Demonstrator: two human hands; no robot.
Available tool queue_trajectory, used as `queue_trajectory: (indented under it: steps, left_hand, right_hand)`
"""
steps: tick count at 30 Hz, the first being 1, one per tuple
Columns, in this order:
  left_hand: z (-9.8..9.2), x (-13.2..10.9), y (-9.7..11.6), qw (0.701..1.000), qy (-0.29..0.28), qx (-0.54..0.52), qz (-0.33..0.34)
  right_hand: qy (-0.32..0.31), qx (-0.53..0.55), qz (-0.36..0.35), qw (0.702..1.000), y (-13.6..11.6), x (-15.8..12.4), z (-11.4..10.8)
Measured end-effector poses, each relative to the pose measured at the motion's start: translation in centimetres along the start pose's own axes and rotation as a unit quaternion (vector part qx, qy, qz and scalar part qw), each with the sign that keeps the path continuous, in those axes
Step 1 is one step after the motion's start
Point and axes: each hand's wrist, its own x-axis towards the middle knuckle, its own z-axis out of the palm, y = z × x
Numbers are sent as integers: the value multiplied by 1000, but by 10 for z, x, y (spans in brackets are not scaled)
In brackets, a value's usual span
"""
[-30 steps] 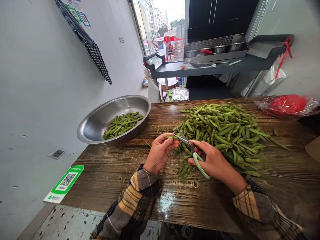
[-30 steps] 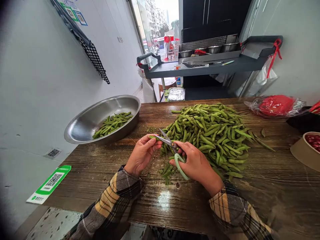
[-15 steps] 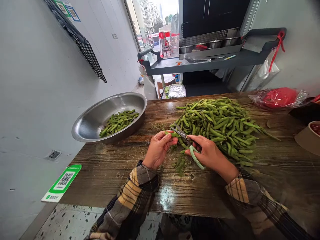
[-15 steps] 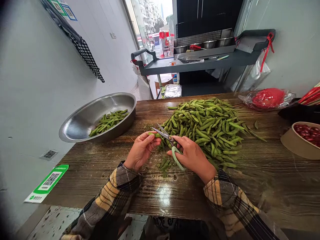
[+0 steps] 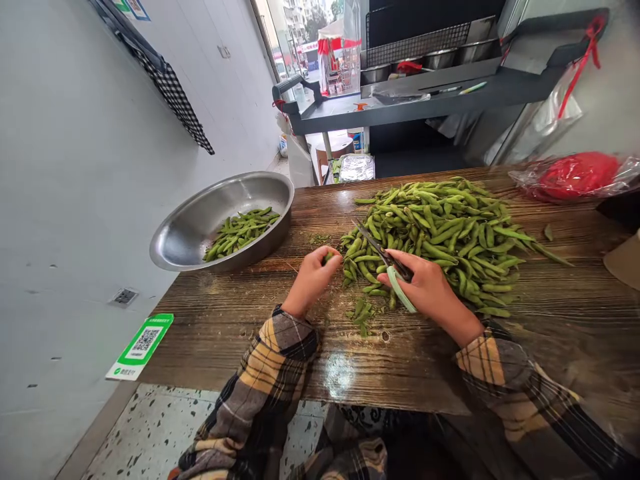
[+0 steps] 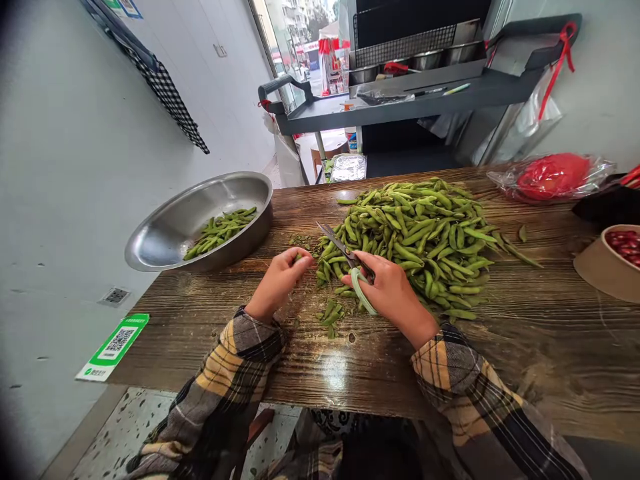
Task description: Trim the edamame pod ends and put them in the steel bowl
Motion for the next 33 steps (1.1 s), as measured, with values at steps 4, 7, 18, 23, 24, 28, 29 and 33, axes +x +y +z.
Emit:
queue_trajectory:
  steps: [4, 7, 18, 23, 24, 28, 29, 33]
  left_hand:
    - [3, 0, -9, 954, -13, 290, 70]
    - [5, 1, -13, 947, -52, 308, 76]
    - [-1, 0, -3, 982, 26, -185, -18]
    - [5, -4, 3, 953, 29, -300, -21]
    - [6, -5, 4, 952, 24, -305, -21]
    - [13, -9, 3, 957, -9, -289, -18]
    - [14, -9, 3, 960, -18, -279, -17]
    - [15, -11, 3, 975, -19, -219, -8]
  right_hand:
    - [-6, -3, -8, 1000, -1, 0, 0]
    - [-8, -3, -14, 1000, 0, 0, 1]
    - [-55, 18, -22, 998, 0, -2, 3]
    - [-104, 28, -38, 993, -1, -4, 4]
    - [-108, 26, -38, 993, -2, -4, 4]
    - [-108, 27, -40, 993, -4, -5, 5]
    - [-108, 29, -42, 993, -4, -5, 5]
    - [-95, 22, -52, 994, -2, -5, 6]
